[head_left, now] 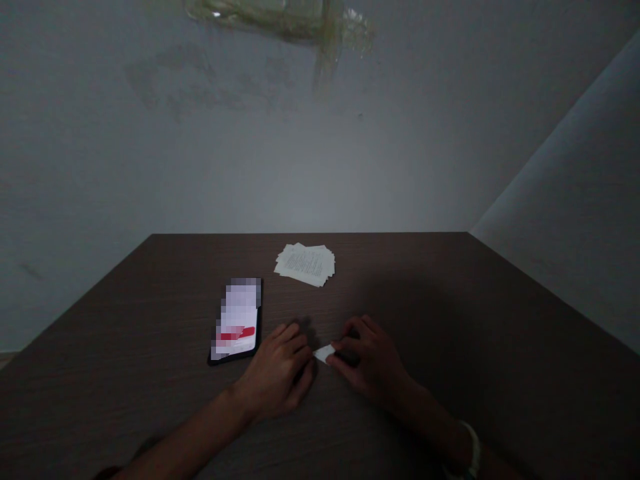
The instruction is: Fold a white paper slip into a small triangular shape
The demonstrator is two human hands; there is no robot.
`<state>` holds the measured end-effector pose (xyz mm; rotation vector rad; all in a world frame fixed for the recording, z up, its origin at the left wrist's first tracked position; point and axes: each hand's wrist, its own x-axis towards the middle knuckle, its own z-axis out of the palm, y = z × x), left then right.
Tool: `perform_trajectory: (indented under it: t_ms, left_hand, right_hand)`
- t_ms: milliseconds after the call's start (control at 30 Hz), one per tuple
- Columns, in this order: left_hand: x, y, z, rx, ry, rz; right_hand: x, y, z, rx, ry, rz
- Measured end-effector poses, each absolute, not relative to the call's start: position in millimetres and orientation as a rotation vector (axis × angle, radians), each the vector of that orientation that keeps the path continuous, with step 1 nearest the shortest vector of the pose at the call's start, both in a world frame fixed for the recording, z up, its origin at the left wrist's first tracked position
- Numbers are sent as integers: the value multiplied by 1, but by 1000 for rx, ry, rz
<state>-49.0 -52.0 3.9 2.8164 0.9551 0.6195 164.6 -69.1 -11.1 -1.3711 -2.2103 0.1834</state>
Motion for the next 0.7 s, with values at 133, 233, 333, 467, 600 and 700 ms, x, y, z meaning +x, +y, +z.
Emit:
perform_trajectory:
  t_ms: [133,233,333,467,600,700]
  left_hand:
    - [-49,-52,2,2805,968,603]
    - [-49,-52,2,2796,979,579]
    - [-49,-52,3,2779,1002,561]
    - [-48,-51,3,2747,1032,549]
    - [-49,-49,1,2735,1041,540]
    - [-49,-48,0,2733,1029,523]
  right_hand:
    - [168,-68,-7,-1338,-2266,227]
    - [172,-67,-4,-1295,-2290,279]
    - [174,-66,-4,-1258,-2278,337]
    - [173,-67,-5,-1224,-2248,400]
    - [173,-65,-6,-1193,-2232,428]
    - [173,-63,-6,-1151,-2235,426]
